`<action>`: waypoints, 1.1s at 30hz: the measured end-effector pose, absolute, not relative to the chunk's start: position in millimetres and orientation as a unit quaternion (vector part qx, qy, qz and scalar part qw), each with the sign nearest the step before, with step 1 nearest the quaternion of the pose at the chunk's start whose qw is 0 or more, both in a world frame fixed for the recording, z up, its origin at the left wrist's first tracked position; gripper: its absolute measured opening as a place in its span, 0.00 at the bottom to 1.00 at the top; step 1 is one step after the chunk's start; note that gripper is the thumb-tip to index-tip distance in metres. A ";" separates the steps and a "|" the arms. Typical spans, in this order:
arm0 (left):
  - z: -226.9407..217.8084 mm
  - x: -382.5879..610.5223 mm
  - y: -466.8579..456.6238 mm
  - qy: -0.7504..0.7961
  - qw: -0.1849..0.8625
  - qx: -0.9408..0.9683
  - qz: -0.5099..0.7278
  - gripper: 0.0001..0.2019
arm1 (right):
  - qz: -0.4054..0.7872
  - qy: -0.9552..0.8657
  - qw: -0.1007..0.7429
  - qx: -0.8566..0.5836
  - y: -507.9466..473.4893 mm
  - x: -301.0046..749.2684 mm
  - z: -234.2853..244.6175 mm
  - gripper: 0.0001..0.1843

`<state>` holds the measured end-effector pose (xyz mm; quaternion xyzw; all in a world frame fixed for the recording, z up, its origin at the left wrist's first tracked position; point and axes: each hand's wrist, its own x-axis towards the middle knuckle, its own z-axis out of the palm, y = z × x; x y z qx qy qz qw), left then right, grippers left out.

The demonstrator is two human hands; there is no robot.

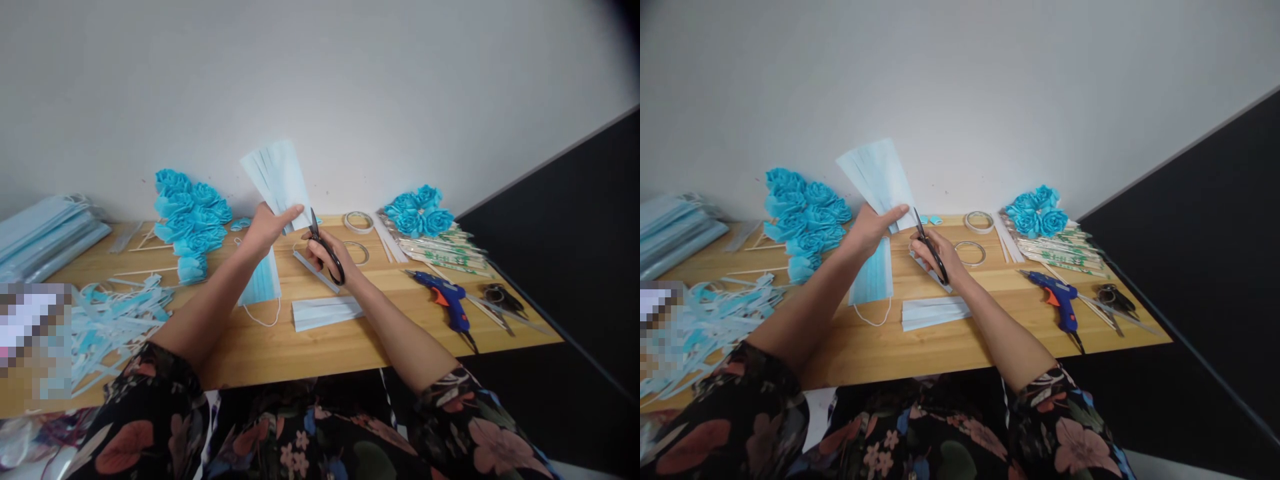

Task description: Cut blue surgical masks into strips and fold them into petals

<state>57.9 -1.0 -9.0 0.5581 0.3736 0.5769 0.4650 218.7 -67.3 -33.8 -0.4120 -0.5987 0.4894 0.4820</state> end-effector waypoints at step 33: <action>-11.9 56.7 1.0 0.383 0.459 0.570 0.564 0.30 | 0.461 -0.600 0.485 -0.438 -64.8 219.9 -41.6 0.29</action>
